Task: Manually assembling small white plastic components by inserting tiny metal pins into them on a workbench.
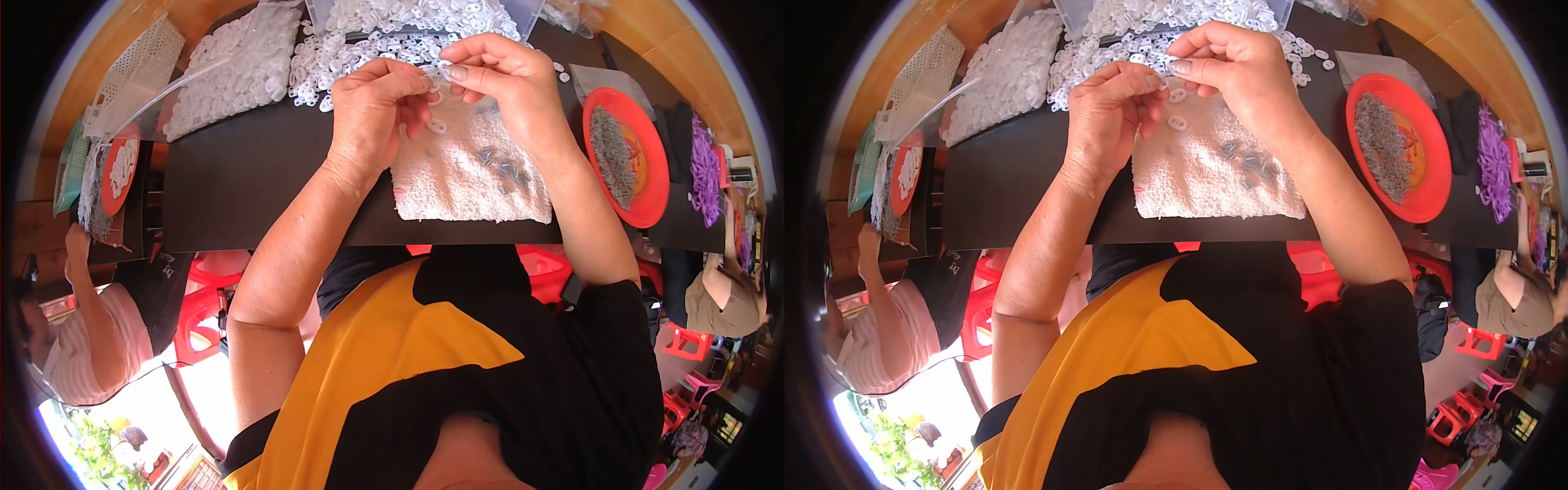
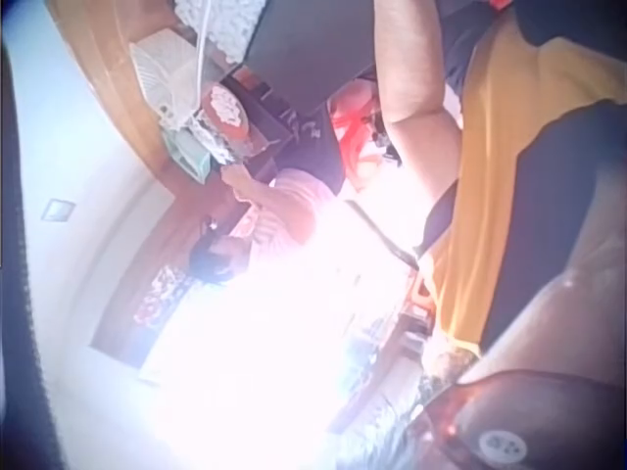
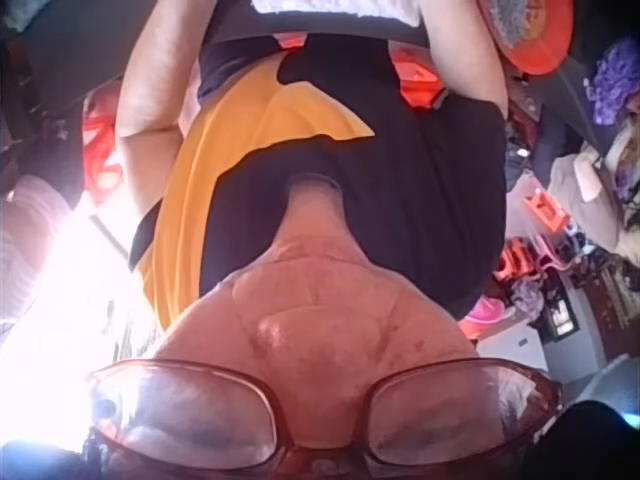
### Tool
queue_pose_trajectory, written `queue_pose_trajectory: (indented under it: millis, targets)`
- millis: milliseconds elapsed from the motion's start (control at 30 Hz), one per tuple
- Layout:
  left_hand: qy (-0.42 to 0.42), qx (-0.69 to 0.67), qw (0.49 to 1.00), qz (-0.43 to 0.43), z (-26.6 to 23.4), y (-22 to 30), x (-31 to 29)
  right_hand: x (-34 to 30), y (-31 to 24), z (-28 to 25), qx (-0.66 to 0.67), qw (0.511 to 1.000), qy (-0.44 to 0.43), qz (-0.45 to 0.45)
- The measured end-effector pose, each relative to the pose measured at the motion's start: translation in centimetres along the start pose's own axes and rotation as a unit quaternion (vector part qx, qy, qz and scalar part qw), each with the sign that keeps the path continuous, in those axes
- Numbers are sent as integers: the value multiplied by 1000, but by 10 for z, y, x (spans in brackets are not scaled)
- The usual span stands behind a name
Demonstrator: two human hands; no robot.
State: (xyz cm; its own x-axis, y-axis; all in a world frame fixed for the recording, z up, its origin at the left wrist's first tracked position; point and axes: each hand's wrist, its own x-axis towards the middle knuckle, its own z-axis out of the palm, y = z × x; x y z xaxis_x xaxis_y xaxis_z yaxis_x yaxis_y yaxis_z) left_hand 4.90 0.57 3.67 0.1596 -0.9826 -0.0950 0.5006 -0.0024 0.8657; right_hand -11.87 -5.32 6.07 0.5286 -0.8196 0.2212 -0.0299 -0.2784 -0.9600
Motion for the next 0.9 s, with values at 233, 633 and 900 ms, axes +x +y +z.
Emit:
queue_pose_trajectory:
  millis: [233, 633, 900]
  targets:
    - [-7, 8, 1000, 7, 1, -1, -1, -3, 3, 3, -5, 1000, -18, -25]
    - [-69, 36, 990, 120, 7, -5, -5, -4, -6, -7, 42, 999, -11, 11]
    - [-104, 157, 972, 138, 7, -4, -11, -4, -2, -16, 67, 996, -63, 19]
